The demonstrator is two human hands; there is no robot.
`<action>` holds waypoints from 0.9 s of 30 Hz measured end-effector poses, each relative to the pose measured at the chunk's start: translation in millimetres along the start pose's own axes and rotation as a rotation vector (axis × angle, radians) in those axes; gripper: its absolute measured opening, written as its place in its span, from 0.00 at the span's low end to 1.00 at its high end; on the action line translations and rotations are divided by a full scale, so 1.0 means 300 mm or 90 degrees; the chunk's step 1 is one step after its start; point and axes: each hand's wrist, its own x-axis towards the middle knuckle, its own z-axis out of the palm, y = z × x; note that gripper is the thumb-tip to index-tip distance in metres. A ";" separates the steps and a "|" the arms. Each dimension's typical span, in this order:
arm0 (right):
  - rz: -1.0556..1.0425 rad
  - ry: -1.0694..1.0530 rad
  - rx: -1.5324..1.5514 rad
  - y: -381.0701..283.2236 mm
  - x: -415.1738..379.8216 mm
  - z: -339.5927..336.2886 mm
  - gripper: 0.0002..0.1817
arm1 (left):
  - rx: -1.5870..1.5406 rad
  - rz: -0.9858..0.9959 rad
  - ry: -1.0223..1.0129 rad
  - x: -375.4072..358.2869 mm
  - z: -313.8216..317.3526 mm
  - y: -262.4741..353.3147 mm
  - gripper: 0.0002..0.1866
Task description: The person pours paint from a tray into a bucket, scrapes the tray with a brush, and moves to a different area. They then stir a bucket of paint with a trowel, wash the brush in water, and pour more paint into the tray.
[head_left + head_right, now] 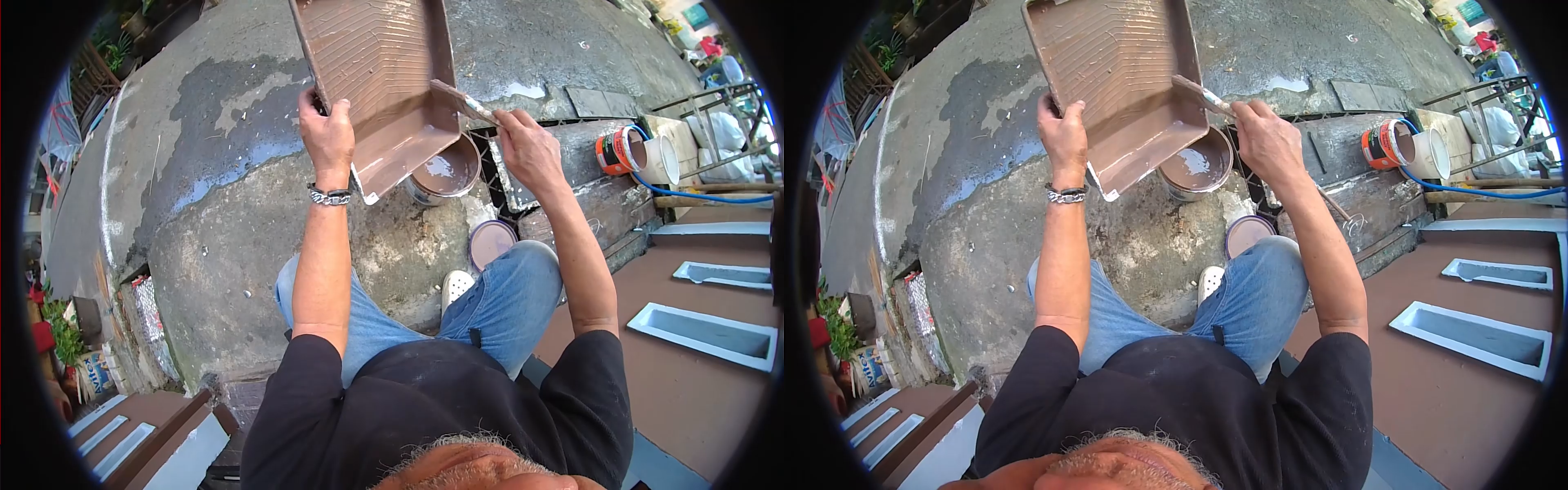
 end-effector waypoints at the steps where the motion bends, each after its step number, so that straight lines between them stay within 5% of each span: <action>1: -0.013 -0.001 0.000 0.002 0.003 0.008 0.14 | 0.022 0.024 0.000 -0.004 0.000 0.011 0.18; 9: -0.144 -0.088 -0.072 0.014 0.004 0.066 0.14 | 0.148 0.163 -0.004 -0.021 -0.012 0.080 0.16; 16: -0.301 -0.097 -0.133 0.055 0.045 0.187 0.16 | 0.173 0.141 -0.075 -0.054 0.004 0.125 0.13; 27: -0.165 -0.318 -0.125 0.054 0.047 0.188 0.14 | 0.278 0.213 -0.057 -0.074 0.019 0.106 0.15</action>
